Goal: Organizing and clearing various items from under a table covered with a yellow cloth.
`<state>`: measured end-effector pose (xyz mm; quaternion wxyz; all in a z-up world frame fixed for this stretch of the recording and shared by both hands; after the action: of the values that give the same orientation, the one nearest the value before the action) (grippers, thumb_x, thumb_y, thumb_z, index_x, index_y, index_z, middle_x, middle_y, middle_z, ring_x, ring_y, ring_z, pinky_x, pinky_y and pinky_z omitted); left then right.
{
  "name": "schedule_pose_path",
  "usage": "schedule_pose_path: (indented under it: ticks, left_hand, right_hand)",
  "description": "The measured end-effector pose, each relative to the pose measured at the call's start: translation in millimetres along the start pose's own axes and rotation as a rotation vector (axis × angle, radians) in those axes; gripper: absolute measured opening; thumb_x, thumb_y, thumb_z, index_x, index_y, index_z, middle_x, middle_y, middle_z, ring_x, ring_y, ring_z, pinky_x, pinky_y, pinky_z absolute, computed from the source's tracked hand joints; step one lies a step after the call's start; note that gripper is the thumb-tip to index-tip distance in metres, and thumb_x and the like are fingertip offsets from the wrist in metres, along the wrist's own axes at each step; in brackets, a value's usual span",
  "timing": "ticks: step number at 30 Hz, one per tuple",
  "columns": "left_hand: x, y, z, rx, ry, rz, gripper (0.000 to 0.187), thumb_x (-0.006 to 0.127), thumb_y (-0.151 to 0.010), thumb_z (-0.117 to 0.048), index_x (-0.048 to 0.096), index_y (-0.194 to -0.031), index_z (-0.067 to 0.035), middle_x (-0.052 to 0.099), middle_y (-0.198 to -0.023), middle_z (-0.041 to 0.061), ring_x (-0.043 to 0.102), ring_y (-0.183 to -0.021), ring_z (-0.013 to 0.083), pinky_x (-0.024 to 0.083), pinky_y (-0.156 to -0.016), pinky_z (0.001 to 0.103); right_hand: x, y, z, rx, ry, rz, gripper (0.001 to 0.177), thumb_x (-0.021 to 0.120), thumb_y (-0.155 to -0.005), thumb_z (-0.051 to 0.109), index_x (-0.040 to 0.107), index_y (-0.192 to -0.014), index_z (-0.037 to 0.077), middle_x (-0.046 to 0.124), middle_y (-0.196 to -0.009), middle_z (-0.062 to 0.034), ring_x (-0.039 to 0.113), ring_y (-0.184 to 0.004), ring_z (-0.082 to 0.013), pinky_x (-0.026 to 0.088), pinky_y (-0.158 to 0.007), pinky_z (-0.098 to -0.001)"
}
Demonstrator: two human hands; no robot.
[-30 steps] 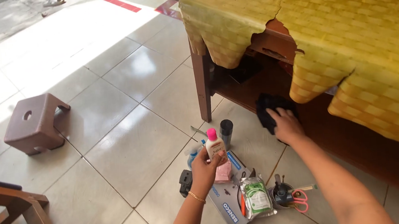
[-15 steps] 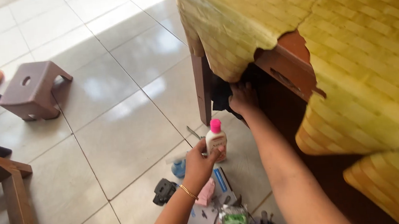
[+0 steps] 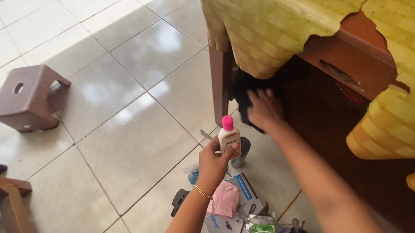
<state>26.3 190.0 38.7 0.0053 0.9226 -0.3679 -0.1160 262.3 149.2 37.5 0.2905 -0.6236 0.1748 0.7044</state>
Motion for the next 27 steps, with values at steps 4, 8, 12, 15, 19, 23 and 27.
schedule_pose_path:
  ticks: [4, 8, 12, 15, 19, 23, 27]
  left_hand:
    - [17.1, -16.0, 17.1, 0.034, 0.006, 0.036, 0.047, 0.079, -0.085, -0.033, 0.071, -0.12, -0.002, 0.08, -0.099, 0.015, 0.078, -0.087, 0.0196, 0.061, -0.077, 0.031]
    - [29.2, -19.4, 24.5, 0.087, 0.048, 0.069, 0.049, 0.079, -0.085, -0.032, 0.07, -0.121, -0.001, 0.079, -0.101, 0.014, 0.077, -0.091, 0.0182, 0.06, -0.08, 0.03]
    - [24.6, -6.6, 32.6, 0.095, 0.098, 0.107, 0.048, 0.079, -0.086, -0.032, 0.07, -0.121, 0.001, 0.079, -0.102, 0.013, 0.076, -0.091, 0.0164, 0.06, -0.079, 0.03]
    - [16.0, 4.3, 33.5, 0.134, 0.135, 0.14, 0.049, 0.078, -0.087, -0.032, 0.07, -0.121, 0.001, 0.08, -0.102, 0.013, 0.075, -0.09, 0.0155, 0.059, -0.079, 0.029]
    - [5.8, 19.8, 31.7, 0.099, 0.162, 0.159, 0.05, 0.078, -0.086, -0.032, 0.069, -0.124, -0.001, 0.079, -0.103, 0.012, 0.074, -0.091, 0.0145, 0.058, -0.08, 0.029]
    - [3.8, 27.8, 30.2, 0.061, 0.107, 0.151, 0.049, 0.078, -0.086, -0.032, 0.069, -0.123, -0.001, 0.079, -0.101, 0.012, 0.074, -0.092, 0.0139, 0.057, -0.082, 0.028]
    - [15.2, 23.3, 42.7, 0.074, 0.123, 0.163, 0.047, 0.078, -0.086, -0.031, 0.07, -0.12, 0.001, 0.079, -0.101, 0.011, 0.074, -0.092, 0.0141, 0.056, -0.083, 0.028]
  right_hand:
    - [-5.7, -0.3, 13.1, -0.002, 0.066, -0.059, 0.058, 0.064, -0.087, 0.028, 0.054, -0.143, 0.015, 0.058, -0.135, -0.0101, 0.048, -0.127, -0.0349, 0.044, -0.1, -0.0533]
    - [-13.4, 67.1, -23.4, 0.006, 0.064, -0.044, 0.061, 0.066, -0.088, 0.032, 0.052, -0.145, 0.016, 0.059, -0.134, -0.0085, 0.05, -0.125, -0.0322, 0.044, -0.101, -0.0504]
    - [-49.8, 162.9, -61.7, 0.196, 0.197, 0.057, 0.053, 0.058, -0.097, 0.038, 0.053, -0.147, 0.021, 0.059, -0.138, -0.0039, 0.053, -0.127, -0.0294, 0.05, -0.102, -0.0452]
    - [-53.1, 196.1, -87.6, 0.339, 0.165, 0.021, 0.054, 0.056, -0.094, 0.036, 0.054, -0.144, 0.015, 0.057, -0.138, -0.0105, 0.051, -0.126, -0.0334, 0.05, -0.098, -0.0503]
    - [-25.2, 172.4, -83.2, 0.549, 0.153, 0.111, 0.041, 0.05, -0.098, 0.028, 0.06, -0.129, 0.004, 0.056, -0.139, -0.0209, 0.048, -0.132, -0.0394, 0.049, -0.102, -0.05]
    - [-17.3, 112.8, -23.8, 0.318, 0.086, 0.005, 0.053, 0.053, -0.093, 0.02, 0.051, -0.146, 0.011, 0.051, -0.145, -0.0162, 0.044, -0.133, -0.0374, 0.038, -0.107, -0.0568]
    - [-19.1, 109.9, -22.2, 0.15, 0.048, -0.02, 0.058, 0.057, -0.09, 0.017, 0.051, -0.148, 0.018, 0.051, -0.147, -0.0102, 0.046, -0.129, -0.0353, 0.038, -0.107, -0.0554]
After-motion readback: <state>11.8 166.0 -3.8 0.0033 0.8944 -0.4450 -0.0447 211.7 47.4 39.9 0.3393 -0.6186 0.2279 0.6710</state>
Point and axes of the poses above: each hand's wrist, its own y-axis away from the middle knuckle, its own x-axis out of the palm, z = x × y, the point moved 2 cm from there along -y, towards the middle knuckle
